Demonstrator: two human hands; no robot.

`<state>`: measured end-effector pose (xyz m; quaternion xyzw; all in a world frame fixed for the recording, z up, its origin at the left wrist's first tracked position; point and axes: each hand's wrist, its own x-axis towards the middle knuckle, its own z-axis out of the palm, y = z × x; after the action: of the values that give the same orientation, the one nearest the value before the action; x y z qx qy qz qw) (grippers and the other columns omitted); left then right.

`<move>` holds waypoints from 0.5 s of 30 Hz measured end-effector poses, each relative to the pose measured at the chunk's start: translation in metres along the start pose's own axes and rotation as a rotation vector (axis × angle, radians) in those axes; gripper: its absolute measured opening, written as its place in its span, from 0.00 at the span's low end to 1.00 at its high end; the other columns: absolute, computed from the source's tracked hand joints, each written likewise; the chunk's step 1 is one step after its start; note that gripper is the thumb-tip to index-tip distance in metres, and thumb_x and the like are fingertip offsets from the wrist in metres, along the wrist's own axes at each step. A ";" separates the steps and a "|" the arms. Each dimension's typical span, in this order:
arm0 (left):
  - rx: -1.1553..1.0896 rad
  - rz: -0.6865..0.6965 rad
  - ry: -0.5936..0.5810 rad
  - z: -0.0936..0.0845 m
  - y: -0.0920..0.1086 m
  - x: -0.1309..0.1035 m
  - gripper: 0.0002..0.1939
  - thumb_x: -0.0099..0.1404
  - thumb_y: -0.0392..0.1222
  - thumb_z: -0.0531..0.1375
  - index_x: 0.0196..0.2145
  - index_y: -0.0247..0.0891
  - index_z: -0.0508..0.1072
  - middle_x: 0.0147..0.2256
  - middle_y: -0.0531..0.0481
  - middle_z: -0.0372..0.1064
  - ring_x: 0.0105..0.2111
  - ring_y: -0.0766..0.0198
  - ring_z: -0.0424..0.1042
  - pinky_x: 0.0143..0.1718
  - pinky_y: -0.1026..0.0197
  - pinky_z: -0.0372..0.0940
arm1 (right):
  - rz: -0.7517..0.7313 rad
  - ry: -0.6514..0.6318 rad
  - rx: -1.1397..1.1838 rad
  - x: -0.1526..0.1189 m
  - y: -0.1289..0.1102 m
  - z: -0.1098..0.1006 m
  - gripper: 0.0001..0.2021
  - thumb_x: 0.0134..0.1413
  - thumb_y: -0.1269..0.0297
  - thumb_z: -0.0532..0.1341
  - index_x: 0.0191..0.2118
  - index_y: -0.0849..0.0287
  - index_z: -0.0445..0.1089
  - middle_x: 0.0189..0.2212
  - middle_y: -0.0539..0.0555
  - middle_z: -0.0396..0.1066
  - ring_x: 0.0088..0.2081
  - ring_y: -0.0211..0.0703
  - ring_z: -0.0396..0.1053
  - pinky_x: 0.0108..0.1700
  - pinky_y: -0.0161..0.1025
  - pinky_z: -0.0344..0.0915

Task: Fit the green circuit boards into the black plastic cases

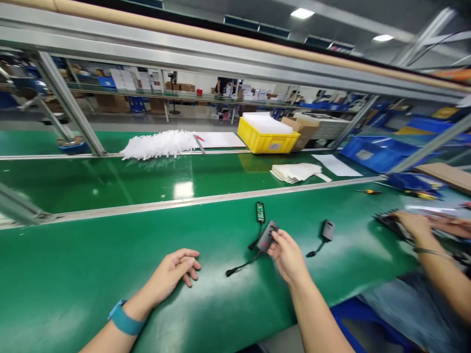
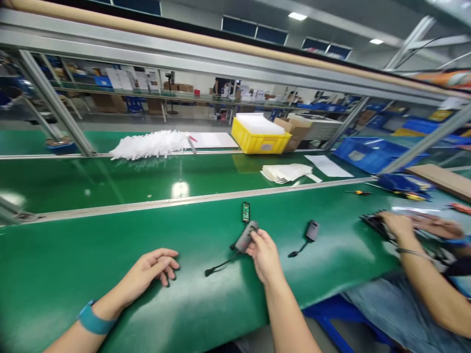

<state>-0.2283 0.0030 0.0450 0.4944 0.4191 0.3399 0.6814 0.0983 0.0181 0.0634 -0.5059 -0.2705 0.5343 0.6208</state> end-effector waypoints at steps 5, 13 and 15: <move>0.305 0.101 0.203 0.006 -0.012 -0.002 0.22 0.65 0.55 0.55 0.47 0.35 0.69 0.36 0.44 0.73 0.30 0.61 0.72 0.26 0.62 0.69 | -0.030 0.458 -0.196 0.012 -0.053 -0.145 0.11 0.46 0.61 0.65 0.35 0.56 0.66 0.28 0.55 0.75 0.23 0.41 0.71 0.19 0.34 0.66; 0.861 0.443 0.349 0.006 -0.035 0.003 0.17 0.63 0.53 0.58 0.44 0.42 0.75 0.40 0.46 0.75 0.35 0.60 0.75 0.34 0.64 0.71 | -0.137 0.708 -0.377 0.055 -0.083 -0.240 0.13 0.39 0.68 0.70 0.33 0.62 0.67 0.25 0.53 0.73 0.21 0.37 0.71 0.18 0.29 0.68; 0.973 0.529 0.369 0.004 -0.040 0.004 0.17 0.64 0.53 0.57 0.44 0.42 0.75 0.40 0.46 0.75 0.35 0.61 0.76 0.35 0.65 0.71 | -0.173 0.735 -0.463 0.071 -0.088 -0.256 0.15 0.39 0.68 0.69 0.36 0.63 0.68 0.29 0.55 0.74 0.27 0.40 0.74 0.27 0.32 0.74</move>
<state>-0.2208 -0.0064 0.0069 0.7710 0.5011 0.3474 0.1836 0.3771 0.0050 0.0418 -0.7635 -0.1856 0.1905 0.5885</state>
